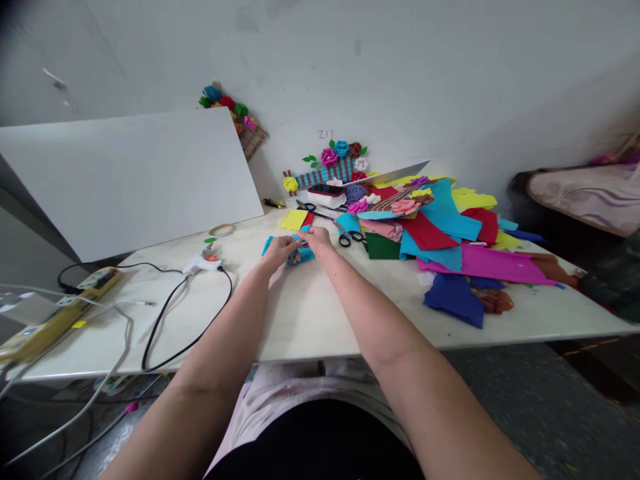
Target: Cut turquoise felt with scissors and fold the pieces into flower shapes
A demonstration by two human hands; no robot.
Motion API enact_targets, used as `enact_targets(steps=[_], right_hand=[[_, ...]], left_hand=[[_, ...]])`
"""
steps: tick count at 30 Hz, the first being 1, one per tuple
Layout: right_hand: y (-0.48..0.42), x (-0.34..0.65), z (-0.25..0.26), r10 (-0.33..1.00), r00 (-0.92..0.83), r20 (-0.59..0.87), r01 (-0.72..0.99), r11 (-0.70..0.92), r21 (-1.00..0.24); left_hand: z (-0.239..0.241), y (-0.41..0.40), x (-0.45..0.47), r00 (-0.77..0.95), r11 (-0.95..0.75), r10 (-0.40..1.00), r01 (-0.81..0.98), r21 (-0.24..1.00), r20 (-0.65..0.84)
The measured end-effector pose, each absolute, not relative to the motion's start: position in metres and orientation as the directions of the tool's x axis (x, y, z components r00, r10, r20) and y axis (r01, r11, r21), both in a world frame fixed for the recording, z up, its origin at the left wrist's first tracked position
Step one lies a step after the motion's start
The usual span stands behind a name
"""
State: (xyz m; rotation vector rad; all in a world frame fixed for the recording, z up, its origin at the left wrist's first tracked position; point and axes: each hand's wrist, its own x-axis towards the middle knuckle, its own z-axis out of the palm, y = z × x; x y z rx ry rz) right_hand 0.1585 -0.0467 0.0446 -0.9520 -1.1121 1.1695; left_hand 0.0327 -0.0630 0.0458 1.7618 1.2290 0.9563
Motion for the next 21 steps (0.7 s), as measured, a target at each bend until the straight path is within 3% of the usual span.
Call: enact_targets(steps=[9,21], right_hand=[[-0.047,0.161,0.046,0.985,0.074,0.153,-0.202,0.165,-0.965],[-0.040,0.170,0.042,0.988,0.115,0.107,-0.311,0.138,-0.940]], left_hand=[[0.047,-0.063,0.035,0.197,-0.170,0.976,0.436,0.884,0.090],[0.041,-0.061,0.031,0.262,-0.227,0.950,0.200,0.953,0.171]])
